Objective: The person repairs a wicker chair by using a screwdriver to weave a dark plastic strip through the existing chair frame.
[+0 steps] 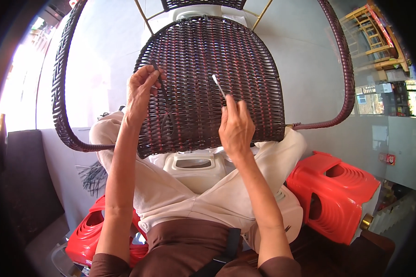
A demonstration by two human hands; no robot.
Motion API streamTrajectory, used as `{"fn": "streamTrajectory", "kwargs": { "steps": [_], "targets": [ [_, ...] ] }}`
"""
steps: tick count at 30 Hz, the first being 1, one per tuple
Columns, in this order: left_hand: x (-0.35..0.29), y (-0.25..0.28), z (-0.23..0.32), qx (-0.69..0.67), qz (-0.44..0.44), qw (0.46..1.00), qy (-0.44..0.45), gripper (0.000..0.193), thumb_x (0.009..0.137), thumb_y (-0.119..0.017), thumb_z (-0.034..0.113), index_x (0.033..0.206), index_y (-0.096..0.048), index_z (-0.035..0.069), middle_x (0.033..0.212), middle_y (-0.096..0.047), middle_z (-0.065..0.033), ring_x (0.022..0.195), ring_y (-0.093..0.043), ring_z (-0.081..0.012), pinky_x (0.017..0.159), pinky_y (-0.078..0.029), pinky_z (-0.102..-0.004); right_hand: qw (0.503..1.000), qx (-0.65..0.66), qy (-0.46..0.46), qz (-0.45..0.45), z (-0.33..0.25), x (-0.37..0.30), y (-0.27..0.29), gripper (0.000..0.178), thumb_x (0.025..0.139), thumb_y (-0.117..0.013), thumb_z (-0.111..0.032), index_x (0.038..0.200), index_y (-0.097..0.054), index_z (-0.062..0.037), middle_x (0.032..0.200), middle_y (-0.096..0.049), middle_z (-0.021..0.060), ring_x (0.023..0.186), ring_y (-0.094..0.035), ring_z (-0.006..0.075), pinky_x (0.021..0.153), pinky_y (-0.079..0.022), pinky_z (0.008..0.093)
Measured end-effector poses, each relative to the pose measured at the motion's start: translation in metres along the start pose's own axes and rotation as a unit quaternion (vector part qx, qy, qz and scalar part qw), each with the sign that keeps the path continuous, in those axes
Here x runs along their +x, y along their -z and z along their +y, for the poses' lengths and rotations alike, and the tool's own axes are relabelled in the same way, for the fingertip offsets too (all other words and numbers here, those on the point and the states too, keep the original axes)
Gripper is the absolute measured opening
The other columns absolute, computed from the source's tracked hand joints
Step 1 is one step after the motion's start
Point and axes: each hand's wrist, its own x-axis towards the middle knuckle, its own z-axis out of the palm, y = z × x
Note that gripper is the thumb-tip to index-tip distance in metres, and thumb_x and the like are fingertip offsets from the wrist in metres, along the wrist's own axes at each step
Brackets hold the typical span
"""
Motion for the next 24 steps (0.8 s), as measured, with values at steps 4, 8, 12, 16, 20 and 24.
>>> {"fn": "streamTrajectory", "kwargs": {
  "steps": [4, 8, 12, 16, 20, 24],
  "targets": [
    [-0.001, 0.005, -0.003, -0.024, -0.023, 0.999, -0.030, 0.010, 0.088, -0.056, 0.016, 0.087, -0.058, 0.007, 0.079, -0.062, -0.0002, 0.064, -0.049, -0.0039, 0.053, -0.039, -0.0172, 0.994, -0.095, 0.056, -0.001, 0.001, 0.022, -0.003, 0.029, 0.081, -0.059, -0.011, 0.110, -0.056, -0.0064, 0.095, -0.049, 0.0089, 0.089, -0.050, 0.0270, 0.074, -0.042, 0.0392],
    [-0.009, 0.009, 0.001, -0.027, -0.043, 0.998, -0.029, 0.006, 0.087, -0.058, 0.014, 0.086, -0.057, 0.008, 0.083, -0.061, 0.0017, 0.066, -0.047, -0.0029, 0.056, -0.039, -0.0174, 0.991, 0.095, 0.092, -0.019, -0.029, 0.034, -0.017, 0.034, 0.075, -0.066, -0.010, 0.107, -0.058, -0.0060, 0.097, -0.051, 0.0097, 0.087, -0.053, 0.0250, 0.075, -0.043, 0.0374],
    [-0.012, 0.018, -0.001, 0.023, -0.062, 0.996, -0.059, 0.010, 0.086, -0.059, 0.013, 0.091, -0.056, 0.005, 0.092, -0.058, 0.0021, 0.069, -0.047, -0.0034, 0.058, -0.039, -0.0184, 0.929, 0.306, 0.076, -0.192, -0.057, 0.058, -0.053, 0.025, 0.071, -0.070, -0.007, 0.094, -0.064, -0.0004, 0.086, -0.057, 0.0101, 0.066, -0.059, 0.0170, 0.061, -0.048, 0.0297],
    [-0.032, 0.011, 0.014, 0.053, 0.000, 0.998, -0.046, 0.018, 0.084, -0.060, 0.012, 0.099, -0.057, 0.003, 0.091, -0.057, -0.0002, 0.074, -0.051, -0.0056, 0.061, -0.043, -0.0211, 0.929, 0.300, 0.079, -0.203, -0.054, 0.071, -0.067, 0.012, 0.073, -0.069, -0.007, 0.080, -0.065, 0.0022, 0.070, -0.059, 0.0090, 0.060, -0.057, 0.0162, 0.059, -0.046, 0.0297],
    [-0.076, 0.013, -0.005, 0.210, 0.036, 0.974, -0.071, 0.020, 0.077, -0.066, 0.009, 0.095, -0.061, 0.001, 0.086, -0.060, -0.0051, 0.074, -0.056, -0.0120, 0.066, -0.046, -0.0246, 0.928, 0.304, 0.032, -0.212, -0.051, 0.068, -0.072, 0.015, 0.073, -0.069, -0.012, 0.075, -0.063, 0.0017, 0.067, -0.061, 0.0082, 0.058, -0.057, 0.0159, 0.057, -0.045, 0.0296],
    [-0.109, -0.001, -0.017, 0.393, -0.014, 0.907, -0.153, 0.024, 0.067, -0.071, 0.004, 0.089, -0.062, -0.001, 0.090, -0.056, -0.0104, 0.080, -0.057, -0.0253, 0.070, -0.046, -0.0317, 0.926, 0.317, 0.014, -0.203, -0.052, 0.066, -0.078, 0.016, 0.072, -0.069, -0.016, 0.072, -0.063, -0.0005, 0.069, -0.062, 0.0087, 0.061, -0.059, 0.0196, 0.060, -0.046, 0.0322]
  ]
}}
